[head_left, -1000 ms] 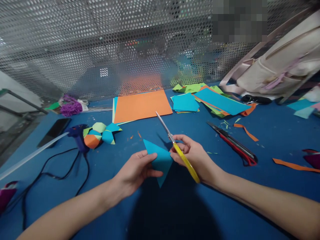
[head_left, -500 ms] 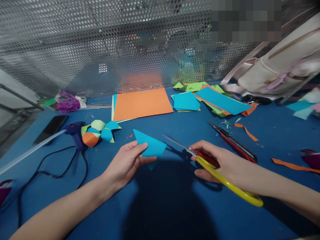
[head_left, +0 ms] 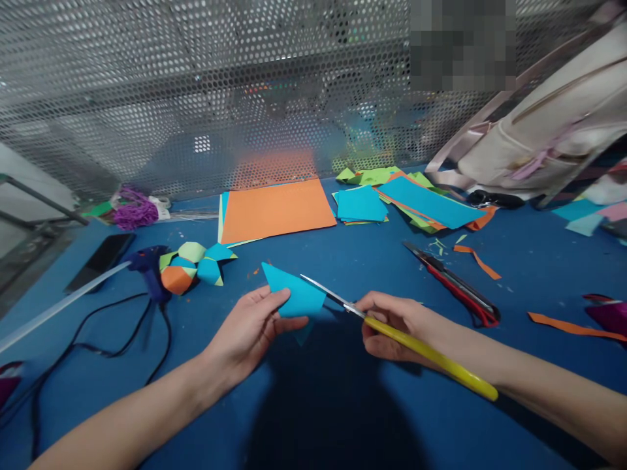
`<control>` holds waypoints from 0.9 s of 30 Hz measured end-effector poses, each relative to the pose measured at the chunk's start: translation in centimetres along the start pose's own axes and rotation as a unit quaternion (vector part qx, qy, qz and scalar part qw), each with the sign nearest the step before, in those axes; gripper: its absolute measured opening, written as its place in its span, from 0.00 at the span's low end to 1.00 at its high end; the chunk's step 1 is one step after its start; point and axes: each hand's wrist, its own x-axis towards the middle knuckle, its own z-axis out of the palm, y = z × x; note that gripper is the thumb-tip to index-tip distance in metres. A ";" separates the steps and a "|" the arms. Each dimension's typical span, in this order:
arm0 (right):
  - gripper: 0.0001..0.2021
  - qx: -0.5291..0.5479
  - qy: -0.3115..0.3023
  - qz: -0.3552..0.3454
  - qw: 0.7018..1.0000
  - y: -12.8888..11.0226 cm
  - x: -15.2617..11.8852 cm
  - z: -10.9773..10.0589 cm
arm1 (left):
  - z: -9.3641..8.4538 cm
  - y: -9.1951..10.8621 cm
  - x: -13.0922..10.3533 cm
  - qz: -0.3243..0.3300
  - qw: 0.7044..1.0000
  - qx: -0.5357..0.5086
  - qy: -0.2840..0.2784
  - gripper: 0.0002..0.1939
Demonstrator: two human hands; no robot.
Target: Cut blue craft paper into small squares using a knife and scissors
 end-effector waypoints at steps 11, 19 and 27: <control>0.21 0.013 -0.044 0.054 0.997 -0.2 0.2 -0.3 | -0.3 -0.2 -0.2 -0.008 1.000 0.005 -0.010 0.10; 0.24 0.009 -0.028 0.079 0.996 -0.1 0.3 -0.2 | -0.2 -0.3 -0.1 -0.010 1.000 -0.001 -0.019 0.10; 0.27 0.022 -0.018 0.106 0.994 0.0 0.3 -0.3 | -0.1 -0.2 -0.2 -0.015 1.000 0.005 -0.021 0.11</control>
